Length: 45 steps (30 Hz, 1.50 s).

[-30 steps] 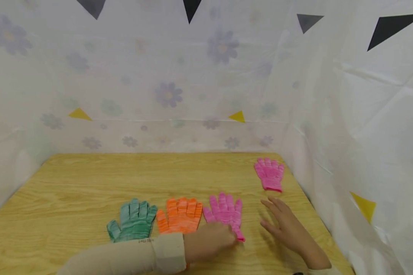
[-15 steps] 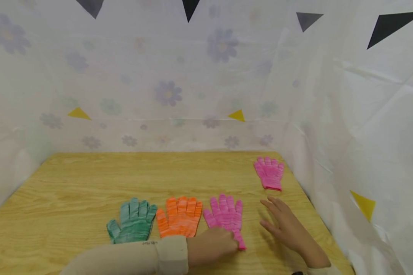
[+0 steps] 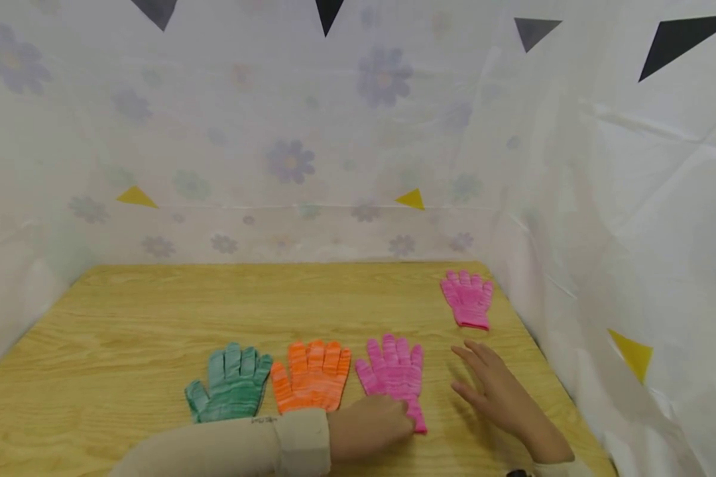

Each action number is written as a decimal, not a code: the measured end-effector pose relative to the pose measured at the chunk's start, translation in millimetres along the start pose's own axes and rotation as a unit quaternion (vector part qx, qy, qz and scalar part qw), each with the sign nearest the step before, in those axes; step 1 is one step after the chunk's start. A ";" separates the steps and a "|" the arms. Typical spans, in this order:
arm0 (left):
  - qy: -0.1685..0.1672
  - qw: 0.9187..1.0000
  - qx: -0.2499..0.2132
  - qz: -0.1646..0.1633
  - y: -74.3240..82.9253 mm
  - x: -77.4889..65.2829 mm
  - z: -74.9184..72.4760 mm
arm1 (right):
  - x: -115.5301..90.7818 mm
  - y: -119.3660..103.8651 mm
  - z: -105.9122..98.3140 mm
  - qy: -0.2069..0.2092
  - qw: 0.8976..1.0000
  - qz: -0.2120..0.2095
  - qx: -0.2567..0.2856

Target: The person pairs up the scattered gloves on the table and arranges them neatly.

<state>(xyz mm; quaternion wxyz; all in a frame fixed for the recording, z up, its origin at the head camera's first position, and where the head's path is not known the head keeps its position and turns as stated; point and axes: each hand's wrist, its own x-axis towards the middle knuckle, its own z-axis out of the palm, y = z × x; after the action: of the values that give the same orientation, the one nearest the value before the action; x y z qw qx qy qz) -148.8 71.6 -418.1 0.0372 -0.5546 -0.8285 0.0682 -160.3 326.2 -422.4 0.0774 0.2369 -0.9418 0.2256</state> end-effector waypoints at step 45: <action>-0.013 0.996 0.079 -0.040 -1.4 14.0 17.4 | -2.8 0.0 3.4 0.004 1.000 0.000 0.001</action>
<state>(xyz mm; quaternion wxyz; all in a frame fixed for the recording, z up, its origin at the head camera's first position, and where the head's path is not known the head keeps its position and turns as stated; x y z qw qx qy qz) -157.8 82.8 -435.3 0.0728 -0.5158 -0.8423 0.1385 -158.0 325.8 -426.2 0.0808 0.2365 -0.9412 0.2274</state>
